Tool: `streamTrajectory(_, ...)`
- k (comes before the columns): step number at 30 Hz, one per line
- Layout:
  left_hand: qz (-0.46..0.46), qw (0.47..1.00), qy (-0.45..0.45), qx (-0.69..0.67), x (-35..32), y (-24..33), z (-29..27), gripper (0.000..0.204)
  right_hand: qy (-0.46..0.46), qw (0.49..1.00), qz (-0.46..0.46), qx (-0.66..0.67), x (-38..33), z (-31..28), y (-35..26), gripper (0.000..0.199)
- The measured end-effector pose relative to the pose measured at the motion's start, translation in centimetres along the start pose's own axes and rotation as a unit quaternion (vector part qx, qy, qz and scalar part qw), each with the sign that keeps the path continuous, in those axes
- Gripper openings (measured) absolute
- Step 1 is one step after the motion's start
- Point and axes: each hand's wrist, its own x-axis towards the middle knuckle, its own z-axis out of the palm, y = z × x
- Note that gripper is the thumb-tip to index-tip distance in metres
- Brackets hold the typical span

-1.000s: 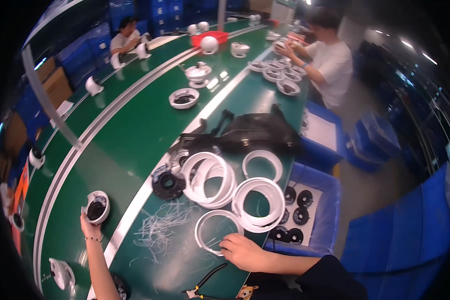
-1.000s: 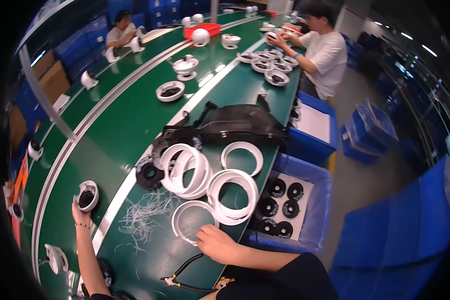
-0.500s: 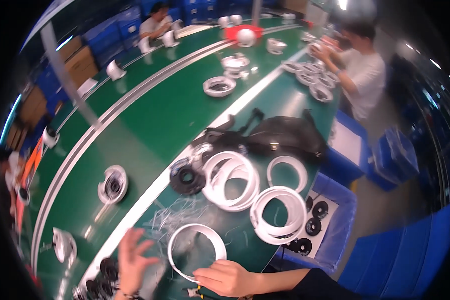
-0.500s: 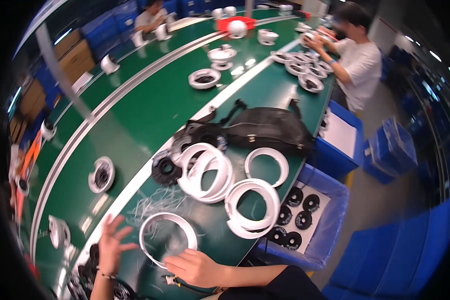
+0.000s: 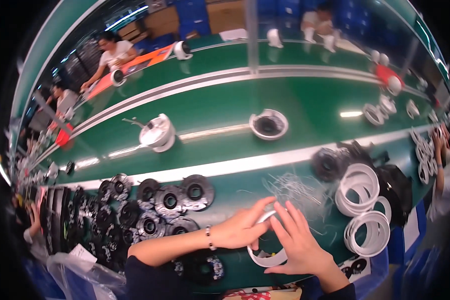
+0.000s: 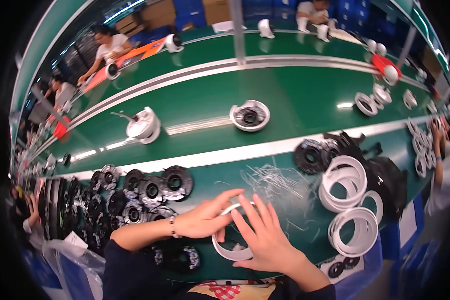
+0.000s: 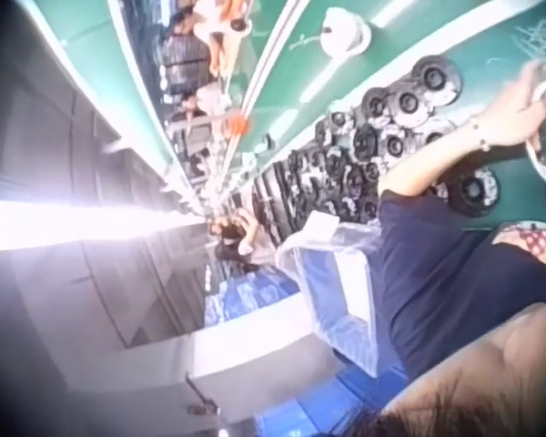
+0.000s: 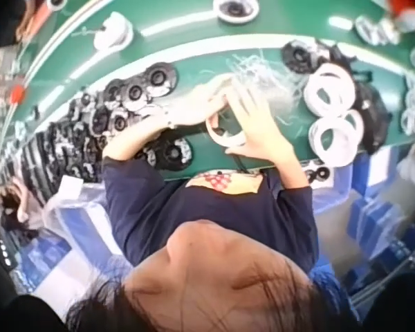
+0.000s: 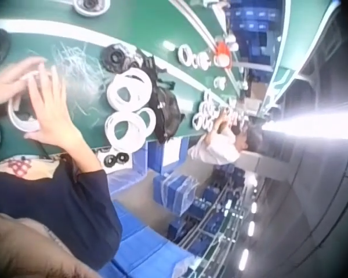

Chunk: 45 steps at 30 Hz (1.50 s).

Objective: Assembling circular electronic speaker components on a factory assembly line.

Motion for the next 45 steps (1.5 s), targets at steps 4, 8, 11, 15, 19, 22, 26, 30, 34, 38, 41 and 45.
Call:
streamTrajectory(4,-0.044,0.999,-0.022,0.007,-1.6,-0.7,-1.7,0.053,-0.01,0.999,-0.039,0.006,1.6,1.2,-0.3,0.114)
streamTrajectory(8,-0.004,0.996,-0.015,0.089,-2.4,-1.5,-7.2,0.051,0.042,0.998,-0.024,0.047,1.3,2.4,0.1,0.117)
streamTrajectory(11,-0.045,0.982,0.183,-0.002,-2.9,-3.0,-11.3,0.044,0.077,0.996,0.027,0.039,-0.2,2.6,0.7,0.12)
streamTrajectory(15,-0.042,0.93,0.364,0.038,-5.2,-6.2,-16.0,0.031,0.093,0.987,0.119,0.052,-2.5,2.7,1.4,0.123)
streamTrajectory(19,-0.02,0.938,0.323,0.121,-5.7,-7.5,-14.3,0.023,0.135,0.947,0.178,0.232,-6.0,4.1,3.3,0.125)
streamTrajectory(22,0.004,0.873,0.329,0.359,-4.9,-7.2,-12.7,0.028,0.212,0.897,0.185,0.34,-6.9,4.5,3.1,0.122)
streamTrajectory(26,0.015,0.775,0.344,0.529,-3.1,-10.7,-13.9,0.053,0.219,0.887,0.177,0.365,-6.9,4.7,2.8,0.121)
streamTrajectory(30,-0.003,0.794,0.35,0.497,-2.5,-9.5,-13.6,0.043,0.224,0.88,0.152,0.39,-6.5,4.9,2.1,0.123)
streamTrajectory(34,0.093,0.859,0.41,0.293,-2.6,-6.6,-8.8,0.025,0.261,0.754,0.17,0.579,-4.1,5.5,-0.2,0.123)
streamTrajectory(38,0.185,0.87,0.377,-0.258,-1.8,-6.4,-1.9,0.036,0.244,0.594,0.187,0.743,-2.4,7.3,-1.5,0.125)
streamTrajectory(41,0.146,0.84,0.351,-0.388,-2.5,-5.1,2.3,0.042,0.25,0.618,0.214,0.714,-1.1,7.5,-2.2,0.126)
streamTrajectory(45,0.217,0.877,0.339,-0.263,-3.5,-6.7,4.6,0.074,0.289,0.676,0.105,0.67,-0.4,7.2,-1.6,0.116)
